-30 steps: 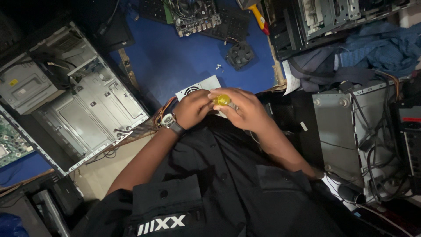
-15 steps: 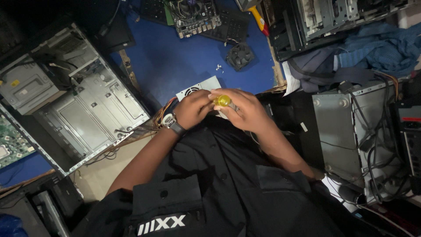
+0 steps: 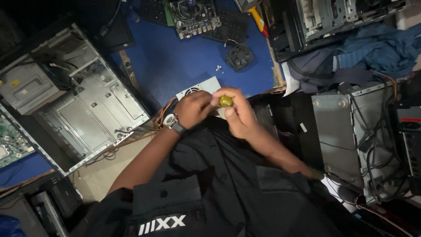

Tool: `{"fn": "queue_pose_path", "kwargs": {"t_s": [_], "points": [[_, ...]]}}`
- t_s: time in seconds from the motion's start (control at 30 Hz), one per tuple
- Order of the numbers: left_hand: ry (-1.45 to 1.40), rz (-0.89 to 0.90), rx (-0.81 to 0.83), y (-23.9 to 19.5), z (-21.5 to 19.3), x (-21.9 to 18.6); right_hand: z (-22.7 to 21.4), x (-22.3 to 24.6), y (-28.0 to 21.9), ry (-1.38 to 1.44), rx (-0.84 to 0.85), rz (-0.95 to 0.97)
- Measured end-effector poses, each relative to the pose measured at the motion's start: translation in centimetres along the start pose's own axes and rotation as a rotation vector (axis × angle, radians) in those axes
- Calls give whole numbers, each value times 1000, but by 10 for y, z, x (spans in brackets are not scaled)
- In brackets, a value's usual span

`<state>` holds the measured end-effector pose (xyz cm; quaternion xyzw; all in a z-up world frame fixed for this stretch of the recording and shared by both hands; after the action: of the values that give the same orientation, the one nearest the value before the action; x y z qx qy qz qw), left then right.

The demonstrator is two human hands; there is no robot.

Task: The person removes a power supply unit from a computer case and uses a screwdriver to unscrew and remove the fan from the unit. The person then reattaches the fan and secures it with screws.

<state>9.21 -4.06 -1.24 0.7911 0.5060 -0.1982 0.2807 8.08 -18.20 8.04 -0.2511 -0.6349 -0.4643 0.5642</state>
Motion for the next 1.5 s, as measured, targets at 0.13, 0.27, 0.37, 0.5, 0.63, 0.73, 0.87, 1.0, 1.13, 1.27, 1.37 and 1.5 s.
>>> {"fn": "queue_pose_path", "kwargs": {"t_s": [0.13,0.27,0.37,0.5,0.63,0.73,0.87,1.0,1.13,1.27,1.37,1.5], "points": [[39,21,53,-9,14,16,15,-18,1,173,-47,-227],[481,-35,142,-25,41,52,14,-28,2,207,-119,-327],[561,-109,239,-41,64,80,14,-26,3,219,-135,-394],[518,-177,333,-58,97,101,10,-28,1,248,-178,-392],[610,-126,181,-59,101,104,8,-30,7,359,-190,-347],[591,-125,145,-59,95,101,5,-23,18,372,-105,-263],[446,-177,221,-56,79,95,8,-14,42,453,276,36],[414,-176,241,-44,58,80,9,-19,59,508,631,203],[190,-64,155,-33,36,55,19,-52,50,727,388,348],[-187,131,109,-25,25,29,16,-57,33,622,256,131],[-167,107,121,-21,29,19,9,-52,31,532,191,122],[-156,16,48,-8,19,16,6,-21,31,252,9,-37]]}}
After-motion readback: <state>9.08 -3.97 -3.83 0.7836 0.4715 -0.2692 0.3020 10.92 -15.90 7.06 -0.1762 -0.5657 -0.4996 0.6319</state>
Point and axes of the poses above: each hand's wrist, its own y-axis towards the middle knuckle, its own z-axis out of the palm, x = y × z, the point moved 6 cm from there along y, towards the middle knuckle, and after that the axes turned 15 degrees about y, right-handed, at the moved point
